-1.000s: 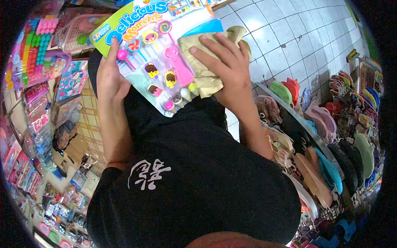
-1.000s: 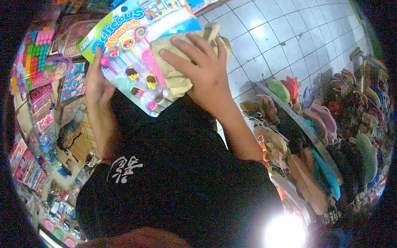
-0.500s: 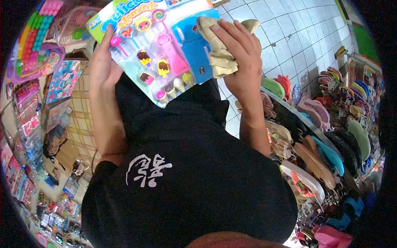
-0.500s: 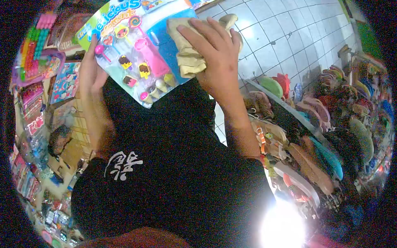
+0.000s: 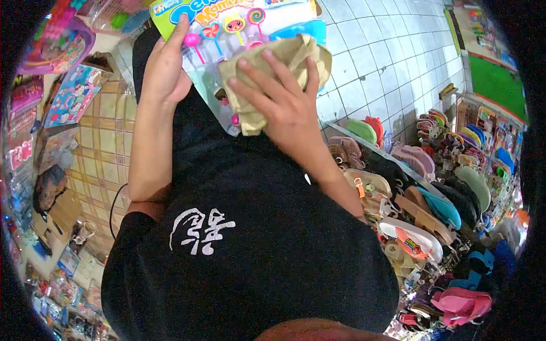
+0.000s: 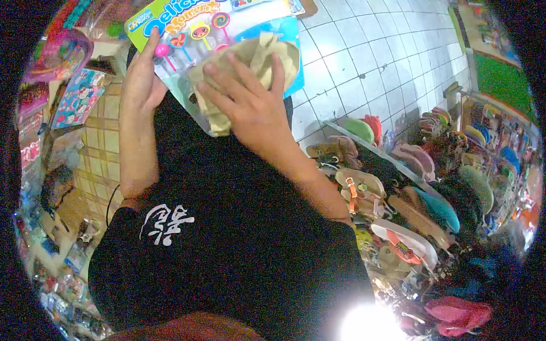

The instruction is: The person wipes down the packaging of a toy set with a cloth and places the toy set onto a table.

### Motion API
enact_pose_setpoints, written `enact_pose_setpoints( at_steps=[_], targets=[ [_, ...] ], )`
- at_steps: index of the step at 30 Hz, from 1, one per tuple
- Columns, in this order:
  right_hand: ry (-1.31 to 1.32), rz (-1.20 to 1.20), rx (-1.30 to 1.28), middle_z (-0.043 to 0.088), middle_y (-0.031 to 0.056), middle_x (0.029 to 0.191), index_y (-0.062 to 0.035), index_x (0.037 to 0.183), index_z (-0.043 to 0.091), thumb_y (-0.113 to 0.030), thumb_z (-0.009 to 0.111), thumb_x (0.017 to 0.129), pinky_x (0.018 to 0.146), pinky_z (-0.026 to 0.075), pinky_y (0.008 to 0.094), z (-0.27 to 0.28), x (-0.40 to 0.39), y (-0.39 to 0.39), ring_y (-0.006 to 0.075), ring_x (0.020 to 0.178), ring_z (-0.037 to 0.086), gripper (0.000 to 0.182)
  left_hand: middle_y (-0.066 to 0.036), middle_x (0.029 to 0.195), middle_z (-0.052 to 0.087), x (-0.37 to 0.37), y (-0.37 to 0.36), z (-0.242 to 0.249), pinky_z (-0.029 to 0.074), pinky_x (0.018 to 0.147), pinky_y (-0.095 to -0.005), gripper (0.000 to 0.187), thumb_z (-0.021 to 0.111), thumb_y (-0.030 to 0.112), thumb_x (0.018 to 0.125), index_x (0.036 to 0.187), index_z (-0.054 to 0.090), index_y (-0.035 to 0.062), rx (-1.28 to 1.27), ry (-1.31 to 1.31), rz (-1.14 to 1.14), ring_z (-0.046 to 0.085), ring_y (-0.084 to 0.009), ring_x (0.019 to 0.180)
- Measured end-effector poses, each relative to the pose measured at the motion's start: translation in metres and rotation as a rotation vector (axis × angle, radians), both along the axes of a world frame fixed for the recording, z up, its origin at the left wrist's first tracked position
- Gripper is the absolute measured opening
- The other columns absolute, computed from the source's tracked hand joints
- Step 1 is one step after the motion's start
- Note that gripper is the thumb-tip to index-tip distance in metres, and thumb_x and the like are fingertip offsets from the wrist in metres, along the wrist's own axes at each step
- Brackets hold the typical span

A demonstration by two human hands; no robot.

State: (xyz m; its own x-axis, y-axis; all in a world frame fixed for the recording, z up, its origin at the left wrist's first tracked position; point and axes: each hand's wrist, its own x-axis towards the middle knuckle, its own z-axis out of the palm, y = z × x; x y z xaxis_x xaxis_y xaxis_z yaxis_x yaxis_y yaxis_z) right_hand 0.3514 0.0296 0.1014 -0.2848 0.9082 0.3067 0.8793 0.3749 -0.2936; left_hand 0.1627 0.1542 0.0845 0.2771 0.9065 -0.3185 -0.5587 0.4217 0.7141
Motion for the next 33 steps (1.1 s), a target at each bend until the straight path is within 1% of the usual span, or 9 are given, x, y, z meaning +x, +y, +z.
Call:
enact_pose_setpoints(
  at_steps=[2, 7, 10, 11, 14, 18, 26, 30, 33],
  targets=[
    [-0.019, 0.043, -0.115, 0.062, -0.0042, 0.139, -0.0313, 0.127, 0.068, -0.007, 0.062, 0.084, 0.117, 0.014, 0.0614, 0.003, -0.002, -0.015, 0.0214, 0.137, 0.050, 0.051, -0.014, 0.131, 0.063, -0.010, -0.005, -0.004, 0.051, 0.102, -0.0425, 0.042, 0.053, 0.029, 0.105, 0.134, 0.053, -0.0008, -0.005, 0.005, 0.032, 0.064, -0.0252, 0.117],
    [-0.004, 0.195, -0.310, 0.065, -0.0016, 0.134, -0.0266, 0.124, 0.071, -0.012, 0.072, 0.078, 0.112, 0.028, 0.0562, 0.031, 0.010, -0.017, 0.0228, 0.131, 0.055, 0.048, -0.013, 0.131, 0.064, -0.033, -0.004, -0.005, 0.052, 0.102, -0.0426, 0.044, 0.056, 0.031, 0.104, 0.135, 0.053, -0.0003, 0.050, 0.027, 0.095, 0.064, -0.0244, 0.116],
    [0.198, 0.199, -0.161, 0.068, 0.0011, 0.130, -0.0265, 0.121, 0.073, -0.019, 0.076, 0.077, 0.111, 0.030, 0.0530, 0.051, 0.013, -0.006, 0.0253, 0.127, 0.058, 0.046, -0.012, 0.129, 0.065, -0.052, 0.004, 0.008, 0.053, 0.100, -0.0417, 0.042, 0.056, 0.030, 0.104, 0.134, 0.054, 0.0003, 0.040, 0.073, 0.085, 0.066, -0.0234, 0.114],
    [0.231, 0.183, -0.064, 0.064, -0.0026, 0.135, -0.0305, 0.122, 0.071, -0.023, 0.063, 0.086, 0.108, 0.028, 0.0632, 0.060, 0.007, -0.001, 0.0252, 0.126, 0.058, 0.037, -0.012, 0.127, 0.066, -0.058, 0.006, 0.008, 0.055, 0.097, -0.0405, 0.041, 0.057, 0.029, 0.104, 0.133, 0.055, 0.0011, 0.040, 0.151, 0.097, 0.067, -0.0224, 0.110],
    [0.125, 0.236, 0.245, 0.069, 0.0027, 0.127, -0.0279, 0.116, 0.075, -0.025, 0.078, 0.076, 0.113, 0.028, 0.0493, 0.064, -0.014, 0.024, 0.0280, 0.127, 0.058, 0.040, -0.011, 0.123, 0.067, -0.061, 0.007, 0.020, 0.056, 0.093, -0.0393, 0.040, 0.058, 0.030, 0.103, 0.131, 0.055, 0.0020, 0.046, 0.211, 0.034, 0.068, -0.0216, 0.106],
    [0.018, 0.261, 0.257, 0.063, -0.0006, 0.137, -0.0293, 0.122, 0.071, -0.014, 0.065, 0.083, 0.116, 0.022, 0.0563, 0.035, -0.047, 0.041, 0.0232, 0.132, 0.054, 0.042, -0.011, 0.124, 0.066, -0.045, -0.005, 0.039, 0.052, 0.100, -0.0390, 0.038, 0.055, 0.029, 0.105, 0.129, 0.055, -0.0004, 0.150, 0.350, -0.040, 0.065, -0.0203, 0.113],
    [-0.052, 0.421, -0.270, 0.059, -0.0002, 0.140, -0.0227, 0.119, 0.071, -0.013, 0.059, 0.087, 0.120, 0.018, 0.0574, 0.012, -0.052, -0.009, 0.0182, 0.139, 0.047, 0.036, -0.014, 0.131, 0.063, -0.064, -0.003, 0.001, 0.052, 0.101, -0.0402, 0.042, 0.055, 0.028, 0.105, 0.134, 0.052, -0.0026, 0.035, 0.096, 0.062, 0.064, -0.0229, 0.116],
    [0.021, 0.521, -0.385, 0.066, 0.0009, 0.131, -0.0224, 0.117, 0.072, -0.011, 0.061, 0.086, 0.112, 0.028, 0.0528, 0.029, -0.038, -0.003, 0.0207, 0.133, 0.054, 0.035, -0.014, 0.131, 0.063, -0.071, -0.002, -0.006, 0.052, 0.102, -0.0407, 0.041, 0.053, 0.028, 0.106, 0.134, 0.052, -0.0026, 0.036, 0.082, 0.059, 0.064, -0.0232, 0.117],
    [0.203, 0.502, -0.260, 0.066, 0.0008, 0.132, -0.0260, 0.119, 0.072, -0.011, 0.065, 0.084, 0.107, 0.032, 0.0509, 0.069, -0.034, 0.011, 0.0223, 0.129, 0.057, 0.039, -0.014, 0.130, 0.064, -0.066, -0.007, 0.004, 0.052, 0.101, -0.0404, 0.042, 0.053, 0.028, 0.106, 0.134, 0.052, -0.0022, 0.042, 0.079, 0.051, 0.064, -0.0231, 0.116]
  ],
)
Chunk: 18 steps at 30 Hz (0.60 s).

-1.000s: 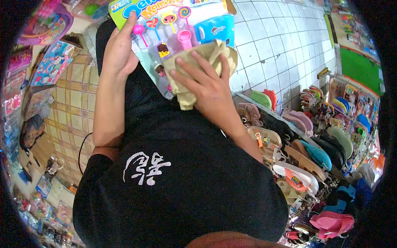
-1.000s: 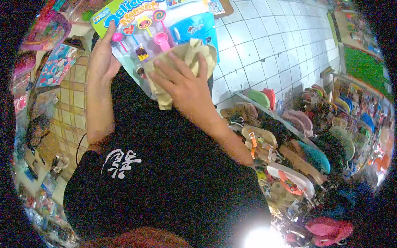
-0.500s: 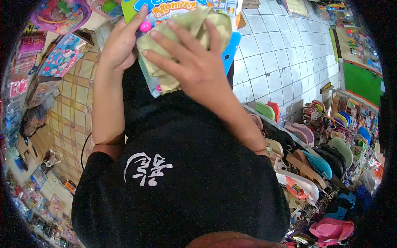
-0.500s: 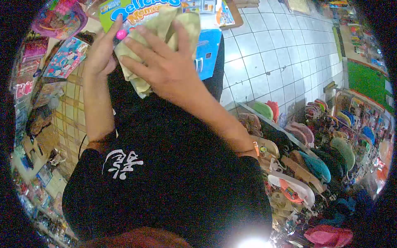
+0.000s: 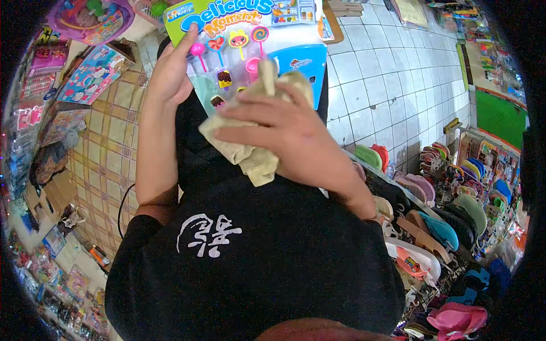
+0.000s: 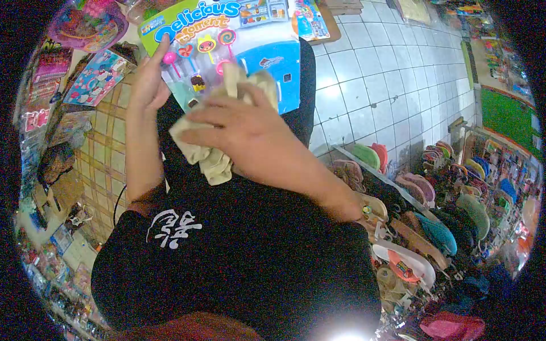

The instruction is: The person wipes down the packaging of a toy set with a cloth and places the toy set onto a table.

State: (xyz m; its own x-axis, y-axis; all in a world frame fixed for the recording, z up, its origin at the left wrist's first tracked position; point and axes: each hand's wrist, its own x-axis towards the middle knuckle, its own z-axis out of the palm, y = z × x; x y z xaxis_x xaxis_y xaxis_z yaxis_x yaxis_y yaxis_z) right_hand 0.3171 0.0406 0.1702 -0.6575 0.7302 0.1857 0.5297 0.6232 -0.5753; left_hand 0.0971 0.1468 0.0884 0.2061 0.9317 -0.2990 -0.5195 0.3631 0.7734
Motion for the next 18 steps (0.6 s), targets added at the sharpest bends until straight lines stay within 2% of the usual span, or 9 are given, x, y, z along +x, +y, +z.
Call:
enact_pose_setpoints(
  at_steps=[2, 5, 9, 10, 13, 14, 17, 18],
  targets=[
    [0.060, -0.060, 0.131, 0.065, 0.0006, 0.134, -0.0270, 0.119, 0.073, -0.015, 0.066, 0.083, 0.107, 0.032, 0.0523, 0.013, -0.002, 0.009, 0.0244, 0.128, 0.057, 0.038, -0.014, 0.129, 0.064, 0.004, -0.006, 0.012, 0.053, 0.100, -0.0399, 0.042, 0.053, 0.028, 0.106, 0.134, 0.052, -0.0020, -0.009, 0.014, -0.007, 0.064, -0.0229, 0.116],
    [-0.023, -0.246, 0.466, 0.065, 0.0001, 0.133, -0.0276, 0.119, 0.072, -0.018, 0.066, 0.082, 0.107, 0.031, 0.0539, -0.005, -0.016, 0.025, 0.0252, 0.129, 0.056, 0.038, -0.014, 0.129, 0.064, 0.010, -0.019, 0.031, 0.053, 0.098, -0.0393, 0.041, 0.054, 0.028, 0.106, 0.134, 0.052, -0.0023, 0.044, 0.109, -0.024, 0.064, -0.0225, 0.115],
    [-0.142, -0.188, 0.323, 0.065, -0.0006, 0.131, -0.0257, 0.116, 0.072, -0.017, 0.063, 0.083, 0.109, 0.029, 0.0565, -0.033, -0.023, 0.013, 0.0221, 0.129, 0.056, 0.035, -0.014, 0.128, 0.064, 0.014, -0.021, 0.028, 0.052, 0.099, -0.0382, 0.039, 0.052, 0.027, 0.106, 0.133, 0.053, -0.0017, 0.080, 0.175, 0.061, 0.064, -0.0219, 0.114],
    [-0.179, -0.112, 0.333, 0.066, -0.0008, 0.127, -0.0246, 0.114, 0.071, -0.017, 0.062, 0.084, 0.109, 0.029, 0.0560, -0.036, -0.024, 0.010, 0.0207, 0.128, 0.056, 0.033, -0.014, 0.128, 0.064, 0.013, -0.021, 0.025, 0.051, 0.100, -0.0378, 0.039, 0.051, 0.027, 0.107, 0.132, 0.053, -0.0021, 0.047, 0.154, 0.070, 0.064, -0.0220, 0.114],
    [-0.138, 0.043, 0.189, 0.066, -0.0015, 0.124, -0.0244, 0.113, 0.071, -0.018, 0.062, 0.084, 0.109, 0.030, 0.0556, -0.025, -0.017, 0.005, 0.0199, 0.128, 0.056, 0.031, -0.011, 0.128, 0.064, 0.012, -0.023, 0.018, 0.054, 0.097, -0.0397, 0.040, 0.053, 0.030, 0.105, 0.134, 0.053, 0.0020, 0.075, 0.080, 0.067, 0.065, -0.0214, 0.112],
    [-0.101, 0.023, 0.174, 0.067, -0.0016, 0.124, -0.0247, 0.112, 0.072, -0.019, 0.064, 0.082, 0.108, 0.030, 0.0551, -0.013, -0.017, 0.004, 0.0200, 0.128, 0.057, 0.031, -0.011, 0.128, 0.064, 0.012, -0.023, 0.016, 0.055, 0.093, -0.0388, 0.039, 0.052, 0.029, 0.106, 0.134, 0.053, 0.0022, 0.086, 0.056, 0.073, 0.066, -0.0211, 0.109],
    [0.035, -0.110, 0.342, 0.067, -0.0020, 0.122, -0.0254, 0.112, 0.072, -0.020, 0.067, 0.080, 0.108, 0.030, 0.0543, 0.017, -0.017, 0.013, 0.0206, 0.126, 0.058, 0.033, -0.011, 0.128, 0.064, 0.014, -0.027, 0.042, 0.055, 0.091, -0.0378, 0.038, 0.051, 0.029, 0.106, 0.134, 0.053, 0.0031, -0.030, 0.302, 0.035, 0.066, -0.0208, 0.107],
    [0.058, -0.168, 0.432, 0.067, -0.0018, 0.124, -0.0268, 0.114, 0.072, -0.020, 0.069, 0.079, 0.106, 0.032, 0.0533, 0.021, -0.016, 0.023, 0.0219, 0.125, 0.059, 0.036, -0.010, 0.128, 0.064, 0.005, -0.026, 0.029, 0.054, 0.092, -0.0364, 0.038, 0.050, 0.030, 0.107, 0.135, 0.053, 0.0043, -0.067, 0.209, -0.039, 0.065, -0.0199, 0.109]
  ],
)
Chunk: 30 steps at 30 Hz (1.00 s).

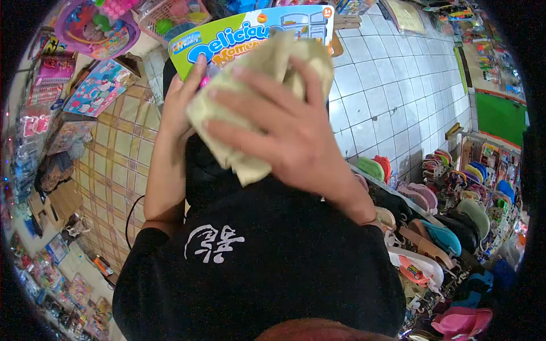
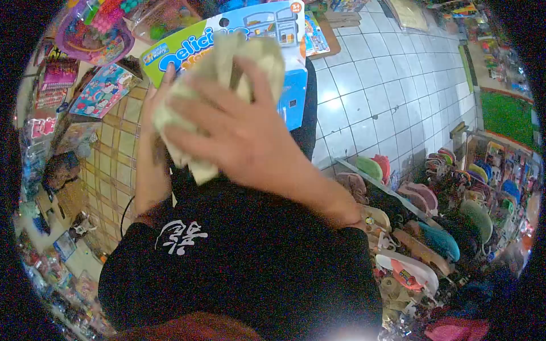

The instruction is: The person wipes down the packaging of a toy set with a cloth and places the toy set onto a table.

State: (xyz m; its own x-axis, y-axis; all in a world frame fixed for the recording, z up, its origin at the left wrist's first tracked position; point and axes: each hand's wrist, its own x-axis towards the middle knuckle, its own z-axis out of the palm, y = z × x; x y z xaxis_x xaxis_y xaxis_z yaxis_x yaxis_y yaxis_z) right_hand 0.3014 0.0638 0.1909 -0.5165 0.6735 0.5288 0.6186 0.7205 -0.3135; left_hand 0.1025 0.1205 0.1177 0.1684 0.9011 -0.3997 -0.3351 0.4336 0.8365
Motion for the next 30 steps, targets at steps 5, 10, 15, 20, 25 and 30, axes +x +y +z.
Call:
enact_pose_setpoints(
  at_steps=[5, 10, 15, 20, 25, 30],
  targets=[
    [-0.111, -0.123, -0.057, 0.067, -0.0010, 0.127, -0.0257, 0.116, 0.072, -0.017, 0.070, 0.078, 0.106, 0.034, 0.0516, -0.022, 0.025, 0.034, 0.0220, 0.126, 0.058, 0.039, -0.011, 0.131, 0.062, 0.006, -0.007, -0.007, 0.050, 0.100, -0.0388, 0.039, 0.050, 0.028, 0.107, 0.135, 0.052, 0.0013, 0.196, -0.021, 0.039, 0.061, -0.0213, 0.117],
    [-0.091, -0.293, -0.221, 0.068, 0.0014, 0.127, -0.0210, 0.119, 0.072, -0.010, 0.074, 0.076, 0.103, 0.038, 0.0482, -0.025, 0.064, 0.039, 0.0249, 0.122, 0.060, 0.044, -0.013, 0.130, 0.062, 0.006, -0.008, -0.005, 0.048, 0.101, -0.0367, 0.043, 0.050, 0.030, 0.107, 0.134, 0.053, -0.0035, 0.184, -0.039, 0.092, 0.061, -0.0201, 0.116],
    [-0.068, -0.580, -0.321, 0.069, 0.0039, 0.120, -0.0198, 0.122, 0.068, -0.011, 0.076, 0.074, 0.097, 0.040, 0.0513, -0.037, 0.104, 0.043, 0.0284, 0.118, 0.061, 0.050, -0.011, 0.131, 0.062, 0.003, -0.001, -0.018, 0.048, 0.102, -0.0374, 0.042, 0.051, 0.030, 0.107, 0.134, 0.053, -0.0021, 0.171, -0.079, 0.134, 0.061, -0.0195, 0.117],
    [0.041, -0.393, -0.030, 0.066, 0.0029, 0.127, -0.0208, 0.124, 0.067, -0.006, 0.072, 0.073, 0.103, 0.038, 0.0492, -0.040, 0.079, 0.047, 0.0261, 0.124, 0.058, 0.054, -0.011, 0.131, 0.062, 0.001, 0.002, -0.027, 0.048, 0.102, -0.0376, 0.042, 0.052, 0.029, 0.107, 0.135, 0.051, -0.0011, 0.143, -0.082, 0.110, 0.061, -0.0198, 0.117],
    [0.255, -0.335, -0.365, 0.070, 0.0065, 0.120, -0.0101, 0.125, 0.066, -0.006, 0.071, 0.082, 0.093, 0.049, 0.0409, -0.073, 0.105, 0.046, 0.0246, 0.111, 0.065, 0.044, -0.011, 0.132, 0.061, -0.003, -0.001, -0.025, 0.047, 0.104, -0.0398, 0.043, 0.053, 0.028, 0.106, 0.138, 0.048, -0.0003, 0.140, -0.108, 0.113, 0.059, -0.0211, 0.120],
    [0.897, -0.432, -1.003, 0.069, 0.0097, 0.121, -0.0023, 0.133, 0.060, -0.017, 0.065, 0.097, 0.091, 0.056, 0.0386, -0.059, 0.155, 0.040, 0.0168, 0.102, 0.067, 0.039, -0.012, 0.138, 0.057, -0.011, -0.004, -0.031, 0.046, 0.106, -0.0417, 0.043, 0.051, 0.025, 0.106, 0.141, 0.044, 0.0013, 0.186, -0.162, 0.096, 0.057, -0.0236, 0.124]
  ],
)
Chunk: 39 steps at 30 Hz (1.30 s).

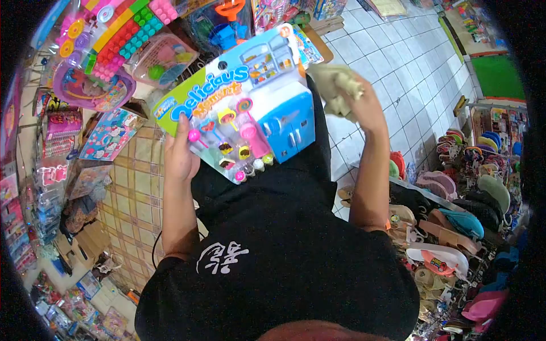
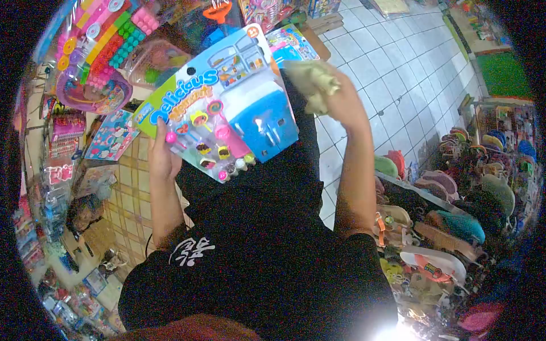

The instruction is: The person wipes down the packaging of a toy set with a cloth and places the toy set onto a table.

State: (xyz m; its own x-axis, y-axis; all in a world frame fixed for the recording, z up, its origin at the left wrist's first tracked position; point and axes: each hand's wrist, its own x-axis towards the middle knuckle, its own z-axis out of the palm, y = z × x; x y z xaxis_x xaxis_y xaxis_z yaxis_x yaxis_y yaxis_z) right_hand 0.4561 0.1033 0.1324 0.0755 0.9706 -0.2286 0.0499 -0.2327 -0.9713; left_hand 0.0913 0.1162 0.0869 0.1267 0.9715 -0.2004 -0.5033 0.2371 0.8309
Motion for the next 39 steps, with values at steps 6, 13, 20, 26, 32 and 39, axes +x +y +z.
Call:
enact_pose_setpoints(
  at_steps=[6, 13, 20, 26, 32, 39],
  targets=[
    [0.516, -0.176, 0.161, 0.069, 0.0101, 0.116, 0.0018, 0.128, 0.058, -0.015, 0.066, 0.096, 0.091, 0.056, 0.0394, -0.015, 0.016, 0.003, 0.0214, 0.102, 0.069, 0.038, -0.014, 0.135, 0.057, -0.020, -0.012, -0.004, 0.043, 0.107, -0.0444, 0.042, 0.051, 0.023, 0.106, 0.140, 0.046, -0.0022, 0.194, 0.044, -0.222, 0.057, -0.0267, 0.124],
    [0.165, 0.168, -0.050, 0.070, 0.0063, 0.104, 0.0004, 0.118, 0.066, -0.010, 0.065, 0.086, 0.077, 0.052, 0.0272, -0.057, 0.020, -0.002, 0.0143, 0.090, 0.065, 0.034, -0.016, 0.134, 0.058, -0.025, -0.013, -0.017, 0.044, 0.107, -0.0467, 0.045, 0.053, 0.027, 0.105, 0.139, 0.046, -0.0021, 0.225, 0.004, -0.271, 0.056, -0.0290, 0.125],
    [0.138, -0.215, 0.032, 0.070, 0.0057, 0.103, -0.0011, 0.114, 0.065, -0.010, 0.071, 0.091, 0.078, 0.054, 0.0284, -0.018, 0.010, 0.012, 0.0157, 0.089, 0.067, 0.025, -0.013, 0.135, 0.058, 0.000, -0.003, 0.009, 0.043, 0.108, -0.0432, 0.043, 0.052, 0.025, 0.106, 0.140, 0.046, -0.0011, 0.072, 0.059, -0.082, 0.057, -0.0253, 0.124],
    [-0.915, -0.081, 0.913, 0.067, 0.0093, 0.128, -0.0086, 0.127, 0.067, -0.010, 0.074, 0.086, 0.094, 0.050, 0.0370, 0.062, -0.061, 0.002, 0.0255, 0.118, 0.062, 0.042, -0.012, 0.136, 0.058, 0.020, 0.004, 0.021, 0.043, 0.108, -0.0417, 0.042, 0.054, 0.024, 0.105, 0.138, 0.048, -0.0009, 0.063, 0.068, -0.121, 0.055, -0.0229, 0.124],
    [-0.894, -0.134, 0.860, 0.066, 0.0101, 0.131, -0.0139, 0.124, 0.068, -0.003, 0.077, 0.070, 0.101, 0.045, 0.0446, 0.036, -0.048, 0.000, 0.0346, 0.123, 0.059, 0.056, -0.012, 0.138, 0.055, 0.009, -0.007, -0.001, 0.040, 0.111, -0.0430, 0.043, 0.052, 0.023, 0.106, 0.141, 0.045, 0.0000, 0.151, 0.058, -0.186, 0.052, -0.0241, 0.128],
    [-0.302, -0.589, 0.348, 0.067, 0.0076, 0.111, -0.0008, 0.121, 0.063, -0.006, 0.060, 0.093, 0.084, 0.053, 0.0310, -0.013, 0.012, -0.020, 0.0166, 0.099, 0.064, 0.029, -0.015, 0.144, 0.053, -0.018, 0.030, 0.017, 0.040, 0.112, -0.0473, 0.051, 0.050, 0.033, 0.106, 0.145, 0.042, 0.0002, -0.054, -0.050, -0.067, 0.052, -0.0286, 0.132]
  ],
)
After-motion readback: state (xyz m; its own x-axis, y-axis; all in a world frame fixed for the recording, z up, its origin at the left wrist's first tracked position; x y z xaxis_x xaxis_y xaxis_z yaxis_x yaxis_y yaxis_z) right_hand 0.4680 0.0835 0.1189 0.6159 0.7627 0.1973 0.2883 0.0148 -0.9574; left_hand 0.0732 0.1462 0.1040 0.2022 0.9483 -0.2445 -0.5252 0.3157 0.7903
